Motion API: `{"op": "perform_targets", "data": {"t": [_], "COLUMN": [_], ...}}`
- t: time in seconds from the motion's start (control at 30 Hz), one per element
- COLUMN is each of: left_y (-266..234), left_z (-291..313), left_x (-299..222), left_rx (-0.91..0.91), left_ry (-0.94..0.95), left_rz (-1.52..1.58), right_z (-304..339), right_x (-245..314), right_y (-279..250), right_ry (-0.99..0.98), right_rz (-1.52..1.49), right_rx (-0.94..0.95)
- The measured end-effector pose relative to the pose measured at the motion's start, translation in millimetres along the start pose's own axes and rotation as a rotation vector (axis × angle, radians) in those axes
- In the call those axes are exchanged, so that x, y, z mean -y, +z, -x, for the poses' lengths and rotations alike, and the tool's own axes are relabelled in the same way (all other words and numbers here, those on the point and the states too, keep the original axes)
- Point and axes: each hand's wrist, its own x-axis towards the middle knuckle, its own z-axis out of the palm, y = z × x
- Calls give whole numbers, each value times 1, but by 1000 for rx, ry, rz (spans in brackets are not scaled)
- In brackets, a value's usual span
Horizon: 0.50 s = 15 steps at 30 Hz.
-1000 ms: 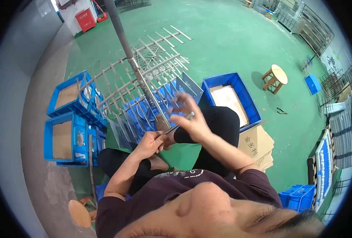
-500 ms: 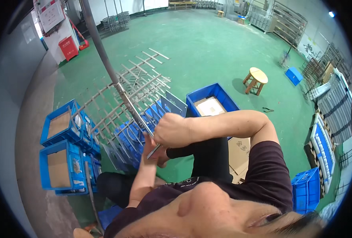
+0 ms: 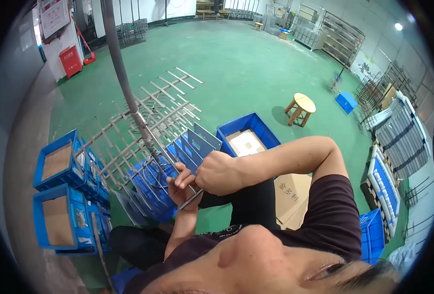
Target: Placing thin metal plates individually into the slots of a wire storage rack.
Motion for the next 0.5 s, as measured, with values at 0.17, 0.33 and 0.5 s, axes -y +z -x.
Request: {"op": "perform_targets", "data": {"t": [0.17, 0.33, 0.5], "left_y": [4, 17, 40], "left_z": [-3, -1, -2], "left_x": [1, -1, -3], "left_rx": [46, -54, -199], "left_ry": [0, -44, -99], "left_rz": [46, -76, -234], "right_z": [-5, -4, -1], "right_x": [-2, -5, -5], "right_y": [-13, -5, 12], "right_ry": [77, 94, 152], "right_rz": [0, -41, -131], "right_rx": [176, 205, 168]}}
